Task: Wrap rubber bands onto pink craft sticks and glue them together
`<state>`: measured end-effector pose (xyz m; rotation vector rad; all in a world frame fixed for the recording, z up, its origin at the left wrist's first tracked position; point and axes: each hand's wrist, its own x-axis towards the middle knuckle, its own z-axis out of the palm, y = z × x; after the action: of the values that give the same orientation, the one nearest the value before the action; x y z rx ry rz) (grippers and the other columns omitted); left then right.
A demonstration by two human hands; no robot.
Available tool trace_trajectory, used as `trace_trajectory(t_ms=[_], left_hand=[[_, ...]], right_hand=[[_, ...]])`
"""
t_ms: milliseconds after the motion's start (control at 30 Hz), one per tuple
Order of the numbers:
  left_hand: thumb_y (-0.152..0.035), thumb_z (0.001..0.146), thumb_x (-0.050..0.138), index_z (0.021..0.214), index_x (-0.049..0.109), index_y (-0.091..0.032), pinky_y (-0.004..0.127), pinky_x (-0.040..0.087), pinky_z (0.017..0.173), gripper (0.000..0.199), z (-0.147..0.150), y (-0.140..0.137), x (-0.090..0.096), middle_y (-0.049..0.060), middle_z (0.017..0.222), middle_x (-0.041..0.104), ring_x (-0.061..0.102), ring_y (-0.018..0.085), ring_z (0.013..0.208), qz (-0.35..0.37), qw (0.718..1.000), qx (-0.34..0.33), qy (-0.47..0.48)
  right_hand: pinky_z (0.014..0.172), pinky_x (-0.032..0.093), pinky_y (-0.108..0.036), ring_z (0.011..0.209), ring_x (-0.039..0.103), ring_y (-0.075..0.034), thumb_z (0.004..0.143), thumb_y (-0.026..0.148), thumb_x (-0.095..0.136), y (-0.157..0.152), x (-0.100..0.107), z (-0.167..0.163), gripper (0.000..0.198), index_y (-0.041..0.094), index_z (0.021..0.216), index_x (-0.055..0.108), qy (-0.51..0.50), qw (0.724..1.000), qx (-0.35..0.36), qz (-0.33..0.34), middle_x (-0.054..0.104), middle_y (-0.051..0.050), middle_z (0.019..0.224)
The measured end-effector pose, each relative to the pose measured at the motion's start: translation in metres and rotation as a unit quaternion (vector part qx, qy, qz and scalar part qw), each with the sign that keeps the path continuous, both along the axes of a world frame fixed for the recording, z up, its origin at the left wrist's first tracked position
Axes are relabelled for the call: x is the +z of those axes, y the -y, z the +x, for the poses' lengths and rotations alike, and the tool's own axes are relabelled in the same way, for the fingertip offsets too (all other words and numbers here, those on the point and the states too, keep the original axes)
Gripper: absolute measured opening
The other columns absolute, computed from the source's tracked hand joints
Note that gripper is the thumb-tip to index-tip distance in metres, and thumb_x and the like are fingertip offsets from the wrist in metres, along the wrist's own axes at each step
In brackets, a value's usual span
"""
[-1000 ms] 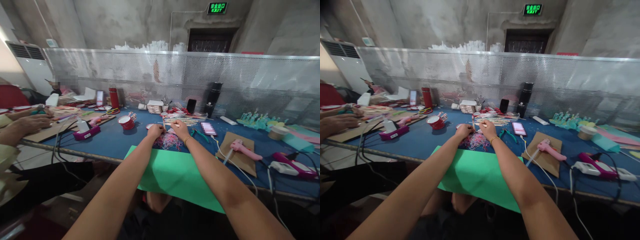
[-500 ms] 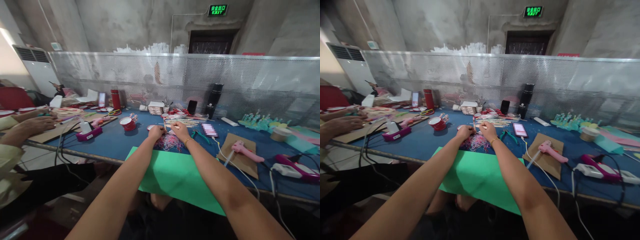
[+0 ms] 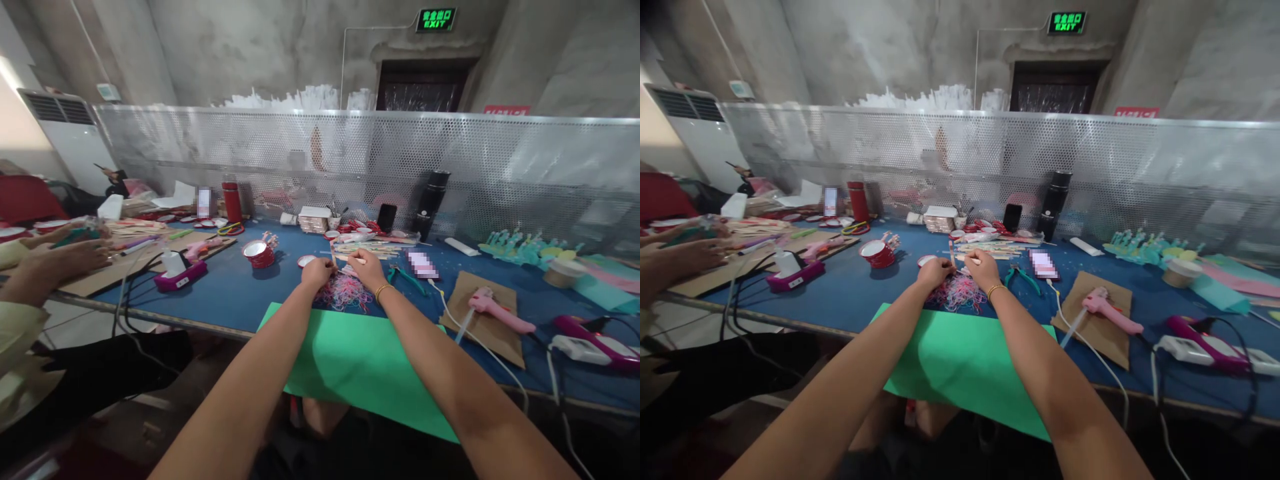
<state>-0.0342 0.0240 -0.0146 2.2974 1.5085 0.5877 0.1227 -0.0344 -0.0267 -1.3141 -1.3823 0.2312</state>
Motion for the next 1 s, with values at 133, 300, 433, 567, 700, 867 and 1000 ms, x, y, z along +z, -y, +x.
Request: trace_trajectory(t_ms=[133, 300, 433, 567, 700, 867, 1000], left_hand=[[-0.041, 0.079, 0.059, 0.085, 0.074, -0.023, 0.022, 0.038, 0.062, 0.024, 0.0, -0.003, 0.0, 0.003, 0.081, 0.072, 0.059, 0.014, 0.069, -0.007, 1.0, -0.008, 0.004], [-0.038, 0.078, 0.06, 0.083, 0.074, -0.021, 0.022, 0.037, 0.06, 0.023, -0.001, -0.009, 0.0, 0.002, 0.077, 0.072, 0.059, 0.014, 0.067, -0.024, 0.999, -0.02, 0.014], [-0.037, 0.078, 0.06, 0.084, 0.074, -0.02, 0.022, 0.037, 0.059, 0.023, 0.0, -0.011, -0.001, 0.002, 0.076, 0.071, 0.058, 0.013, 0.064, -0.039, 0.999, -0.027, 0.016], [-0.036, 0.077, 0.06, 0.083, 0.074, -0.02, 0.022, 0.036, 0.058, 0.022, 0.0, -0.01, -0.001, 0.002, 0.075, 0.071, 0.058, 0.013, 0.065, -0.026, 0.999, -0.025, 0.015], [-0.033, 0.077, 0.059, 0.081, 0.075, -0.021, 0.023, 0.035, 0.057, 0.02, -0.002, -0.011, 0.002, 0.002, 0.075, 0.071, 0.059, 0.014, 0.066, -0.025, 0.998, -0.049, 0.01], [-0.039, 0.077, 0.059, 0.08, 0.074, -0.02, 0.024, 0.034, 0.057, 0.024, -0.006, -0.016, 0.008, 0.002, 0.075, 0.071, 0.059, 0.015, 0.065, -0.001, 0.996, -0.085, -0.021], [-0.038, 0.077, 0.059, 0.084, 0.073, -0.021, 0.023, 0.035, 0.057, 0.023, -0.01, -0.023, 0.013, 0.001, 0.081, 0.073, 0.061, 0.015, 0.068, 0.002, 0.991, -0.132, -0.036]], right_hand=[[0.07, 0.045, -0.028, 0.072, 0.059, -0.018, 0.072, 0.035, 0.056, 0.0, 0.001, 0.0, 0.017, 0.021, 0.073, 0.065, -0.015, 1.0, -0.012, -0.002, 0.067, -0.001, 0.076], [0.068, 0.045, -0.027, 0.07, 0.059, -0.017, 0.071, 0.035, 0.057, -0.001, 0.001, 0.0, 0.017, 0.02, 0.073, 0.065, -0.053, 0.999, 0.002, 0.002, 0.067, 0.0, 0.074], [0.067, 0.044, -0.026, 0.069, 0.058, -0.016, 0.071, 0.035, 0.058, -0.001, 0.0, -0.001, 0.017, 0.019, 0.073, 0.065, -0.051, 0.998, 0.026, 0.006, 0.066, 0.0, 0.073], [0.066, 0.043, -0.026, 0.068, 0.057, -0.016, 0.072, 0.034, 0.057, 0.0, -0.001, -0.001, 0.016, 0.019, 0.072, 0.064, -0.03, 0.999, 0.028, -0.001, 0.065, 0.0, 0.072], [0.068, 0.043, -0.026, 0.071, 0.058, -0.017, 0.073, 0.033, 0.056, 0.0, 0.0, 0.0, 0.015, 0.02, 0.073, 0.064, -0.007, 1.0, 0.002, 0.003, 0.066, 0.0, 0.073], [0.067, 0.042, -0.026, 0.069, 0.057, -0.016, 0.074, 0.03, 0.056, 0.004, 0.008, -0.002, 0.013, 0.019, 0.073, 0.064, 0.0, 1.0, -0.005, 0.012, 0.064, 0.0, 0.072], [0.065, 0.041, -0.024, 0.067, 0.056, -0.014, 0.075, 0.026, 0.056, 0.005, 0.017, -0.004, 0.011, 0.019, 0.073, 0.064, 0.023, 0.999, 0.002, 0.03, 0.063, 0.001, 0.07]])
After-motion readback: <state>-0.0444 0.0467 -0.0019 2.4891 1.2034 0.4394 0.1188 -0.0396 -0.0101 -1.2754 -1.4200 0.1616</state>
